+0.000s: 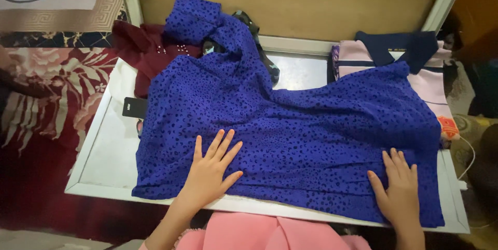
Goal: Folding a blue patterned shirt and organizing it among other clothing items on a flat surface.
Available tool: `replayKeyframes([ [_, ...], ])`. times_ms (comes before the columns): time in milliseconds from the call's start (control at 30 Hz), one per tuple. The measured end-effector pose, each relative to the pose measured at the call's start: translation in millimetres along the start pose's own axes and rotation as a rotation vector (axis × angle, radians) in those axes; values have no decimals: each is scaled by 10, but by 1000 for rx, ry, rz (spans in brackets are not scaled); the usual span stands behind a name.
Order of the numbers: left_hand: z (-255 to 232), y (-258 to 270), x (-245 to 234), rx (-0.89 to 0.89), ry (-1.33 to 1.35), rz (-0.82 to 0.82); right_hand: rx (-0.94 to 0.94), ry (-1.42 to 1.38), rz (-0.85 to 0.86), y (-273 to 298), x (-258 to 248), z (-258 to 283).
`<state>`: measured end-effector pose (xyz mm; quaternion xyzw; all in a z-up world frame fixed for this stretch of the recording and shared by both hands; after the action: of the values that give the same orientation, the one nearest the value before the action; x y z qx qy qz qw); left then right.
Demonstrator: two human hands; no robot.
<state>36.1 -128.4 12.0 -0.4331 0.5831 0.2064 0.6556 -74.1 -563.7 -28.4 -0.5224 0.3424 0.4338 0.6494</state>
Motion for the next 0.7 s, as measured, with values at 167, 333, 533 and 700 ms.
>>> replayKeyframes([
  [167, 5, 11, 46, -1, -22, 11, 3, 5, -6, -7, -43, 54],
  [333, -7, 6, 33, 1, -43, 6, -3, 6, -7, -11, -39, 44],
  [533, -14, -20, 4, -4, -11, 20, -5, 6, -6, -19, -59, 63],
  [700, -9, -7, 24, 1, -19, 21, 4, 6, 1, -12, -29, 32],
])
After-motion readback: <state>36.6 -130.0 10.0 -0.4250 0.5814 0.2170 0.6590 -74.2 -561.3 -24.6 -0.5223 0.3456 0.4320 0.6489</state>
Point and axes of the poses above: each hand's wrist, its own y-axis away from the middle knuckle, its own x-axis out of the palm, z = x × y, the point moved 9 cm from there along -y, towards the middle knuckle, and after that the axes turned 6 degrees about -x, right-handed, at the moved point
